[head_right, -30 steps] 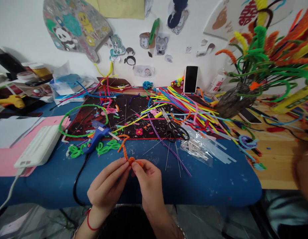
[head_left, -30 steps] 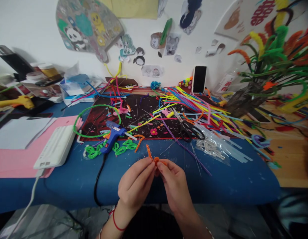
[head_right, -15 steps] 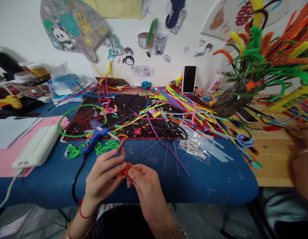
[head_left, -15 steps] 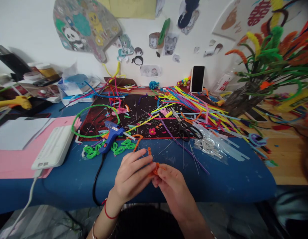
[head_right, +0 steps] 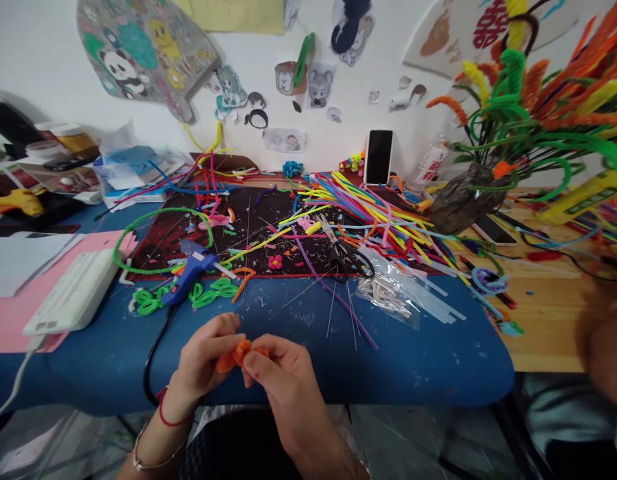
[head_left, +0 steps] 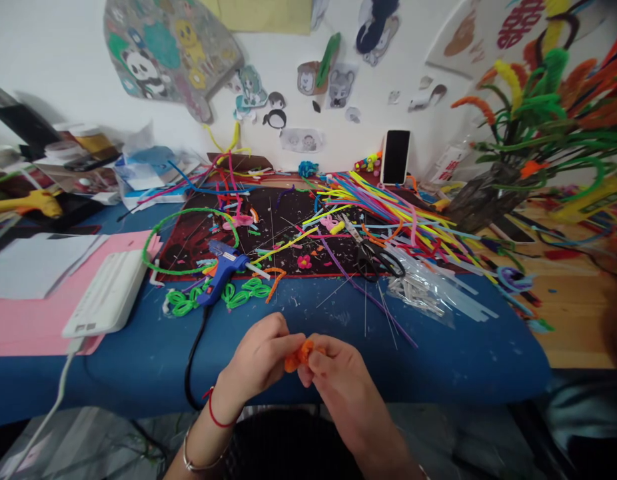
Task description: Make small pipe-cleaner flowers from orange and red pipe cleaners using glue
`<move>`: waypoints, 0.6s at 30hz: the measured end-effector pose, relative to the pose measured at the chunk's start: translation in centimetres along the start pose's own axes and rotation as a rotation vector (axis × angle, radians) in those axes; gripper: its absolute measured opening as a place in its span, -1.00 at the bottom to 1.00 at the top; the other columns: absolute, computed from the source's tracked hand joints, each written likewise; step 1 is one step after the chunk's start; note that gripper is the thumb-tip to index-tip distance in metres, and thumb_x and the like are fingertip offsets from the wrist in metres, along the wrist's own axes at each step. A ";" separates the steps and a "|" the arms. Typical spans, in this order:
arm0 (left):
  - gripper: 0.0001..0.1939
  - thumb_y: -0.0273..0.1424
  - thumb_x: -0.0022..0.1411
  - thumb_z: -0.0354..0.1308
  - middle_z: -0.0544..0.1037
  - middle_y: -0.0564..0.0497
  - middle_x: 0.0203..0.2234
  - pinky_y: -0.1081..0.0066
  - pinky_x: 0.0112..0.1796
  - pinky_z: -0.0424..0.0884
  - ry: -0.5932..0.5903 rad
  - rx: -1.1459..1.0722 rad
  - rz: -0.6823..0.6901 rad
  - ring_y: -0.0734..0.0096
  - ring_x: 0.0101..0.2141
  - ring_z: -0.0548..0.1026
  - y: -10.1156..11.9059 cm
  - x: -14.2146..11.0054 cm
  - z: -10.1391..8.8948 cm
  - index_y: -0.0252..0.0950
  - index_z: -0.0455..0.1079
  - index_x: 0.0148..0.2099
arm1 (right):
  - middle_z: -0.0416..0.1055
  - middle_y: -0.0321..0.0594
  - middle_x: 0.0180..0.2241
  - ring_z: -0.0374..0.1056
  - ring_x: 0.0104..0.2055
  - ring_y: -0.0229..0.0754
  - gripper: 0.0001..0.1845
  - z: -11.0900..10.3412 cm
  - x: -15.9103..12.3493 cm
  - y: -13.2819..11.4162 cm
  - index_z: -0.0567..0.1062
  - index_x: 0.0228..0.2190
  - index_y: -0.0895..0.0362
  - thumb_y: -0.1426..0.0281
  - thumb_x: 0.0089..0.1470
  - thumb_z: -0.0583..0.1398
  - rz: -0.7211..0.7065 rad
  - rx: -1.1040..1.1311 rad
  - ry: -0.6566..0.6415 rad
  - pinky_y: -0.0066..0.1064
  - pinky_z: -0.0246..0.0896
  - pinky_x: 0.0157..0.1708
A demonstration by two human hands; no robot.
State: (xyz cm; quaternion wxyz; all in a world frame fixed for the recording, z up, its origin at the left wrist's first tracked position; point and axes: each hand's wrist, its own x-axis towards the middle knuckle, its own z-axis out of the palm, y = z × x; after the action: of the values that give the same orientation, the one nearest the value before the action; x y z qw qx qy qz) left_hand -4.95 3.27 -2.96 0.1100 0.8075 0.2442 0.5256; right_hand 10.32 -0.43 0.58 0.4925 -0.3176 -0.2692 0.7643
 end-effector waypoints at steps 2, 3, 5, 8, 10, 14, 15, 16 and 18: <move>-0.82 -0.48 0.34 0.00 0.32 0.11 -0.56 0.43 -0.51 0.34 0.027 -0.074 -0.055 0.46 -0.57 0.29 0.3 0.0 0.4 -0.21 0.32 -0.05 | 0.27 -0.33 -0.59 0.11 -0.47 -0.28 -0.73 0.1 0.0 0.1 0.50 -0.60 0.15 0.24 -0.13 0.38 -0.032 0.004 -0.002 -0.41 0.03 -0.38; -0.84 -0.48 0.34 -0.01 0.33 0.10 -0.56 0.43 -0.51 0.33 0.048 -0.114 -0.096 0.46 -0.57 0.29 0.5 0.1 0.6 -0.22 0.33 -0.07 | 0.26 -0.34 -0.58 0.11 -0.47 -0.28 -0.74 0.2 0.0 0.1 0.51 -0.59 0.13 0.23 -0.13 0.39 -0.050 0.010 0.007 -0.41 0.03 -0.38; -0.87 -0.50 0.32 0.02 0.38 0.06 -0.53 0.42 -0.48 0.33 0.098 -0.165 -0.200 0.44 -0.53 0.32 1.2 0.3 1.0 -0.25 0.35 -0.12 | 0.27 -0.35 -0.56 0.12 -0.46 -0.28 -0.77 0.4 0.0 0.3 0.53 -0.58 0.11 0.24 -0.14 0.40 -0.096 0.023 0.035 -0.42 0.06 -0.38; -0.87 -0.54 0.29 0.06 0.43 0.01 -0.46 0.40 -0.41 0.35 0.147 -0.157 -0.327 0.41 -0.44 0.39 2.5 0.6 1.5 -0.27 0.40 -0.17 | 0.31 -0.34 -0.54 0.15 -0.44 -0.29 -0.82 0.6 -0.1 0.5 0.56 -0.54 0.08 0.27 -0.12 0.40 -0.156 0.052 0.104 -0.44 0.11 -0.37; -0.84 -0.49 0.30 0.07 0.47 -0.05 -0.36 0.37 -0.34 0.39 0.132 -0.160 -0.373 0.36 -0.34 0.43 3.3 0.7 1.6 -0.26 0.44 -0.11 | 0.37 -0.32 -0.50 0.21 -0.41 -0.27 -0.86 0.6 -0.1 0.6 0.58 -0.50 0.07 0.28 -0.10 0.39 -0.184 0.060 0.151 -0.43 0.16 -0.34; -0.83 -0.42 0.30 0.11 0.50 -0.08 -0.28 0.35 -0.28 0.43 0.161 -0.179 -0.459 0.31 -0.27 0.47 4.1 1.0 1.7 -0.25 0.47 -0.09 | 0.41 -0.29 -0.44 0.29 -0.33 -0.24 -0.90 0.3 0.0 0.9 0.58 -0.48 0.07 0.31 -0.02 0.35 -0.261 -0.070 0.198 -0.40 0.22 -0.26; -0.86 -0.45 0.29 0.11 0.51 -0.06 -0.31 0.37 -0.29 0.44 0.186 -0.172 -0.489 0.34 -0.29 0.47 4.2 1.0 1.8 -0.25 0.48 -0.14 | 0.41 -0.29 -0.44 0.29 -0.33 -0.25 -0.91 0.2 0.1 1.0 0.57 -0.48 0.06 0.32 0.01 0.34 -0.297 -0.126 0.211 -0.41 0.23 -0.26; -0.87 -0.50 0.29 0.11 0.51 -0.04 -0.35 0.40 -0.31 0.43 0.211 -0.161 -0.518 0.36 -0.32 0.48 4.3 1.1 1.9 -0.26 0.48 -0.20 | 0.40 -0.30 -0.43 0.30 -0.33 -0.25 -0.92 0.1 0.2 1.1 0.57 -0.48 0.06 0.35 0.02 0.33 -0.339 -0.180 0.227 -0.42 0.23 -0.27; -0.86 -0.54 0.29 0.10 0.51 -0.01 -0.40 0.43 -0.35 0.43 0.252 -0.130 -0.559 0.40 -0.36 0.47 4.4 1.2 2.3 -0.27 0.46 -0.27 | 0.41 -0.29 -0.36 0.32 -0.27 -0.25 -0.94 0.0 0.3 1.2 0.57 -0.47 0.05 0.38 0.03 0.32 -0.424 -0.269 0.266 -0.43 0.26 -0.24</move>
State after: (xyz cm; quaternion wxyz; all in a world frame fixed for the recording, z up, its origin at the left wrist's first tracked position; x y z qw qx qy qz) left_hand -1.24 0.25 -1.05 0.2704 0.6287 0.4346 0.5855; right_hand 9.50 -0.57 -0.40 0.6258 -0.4144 -0.3614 0.5532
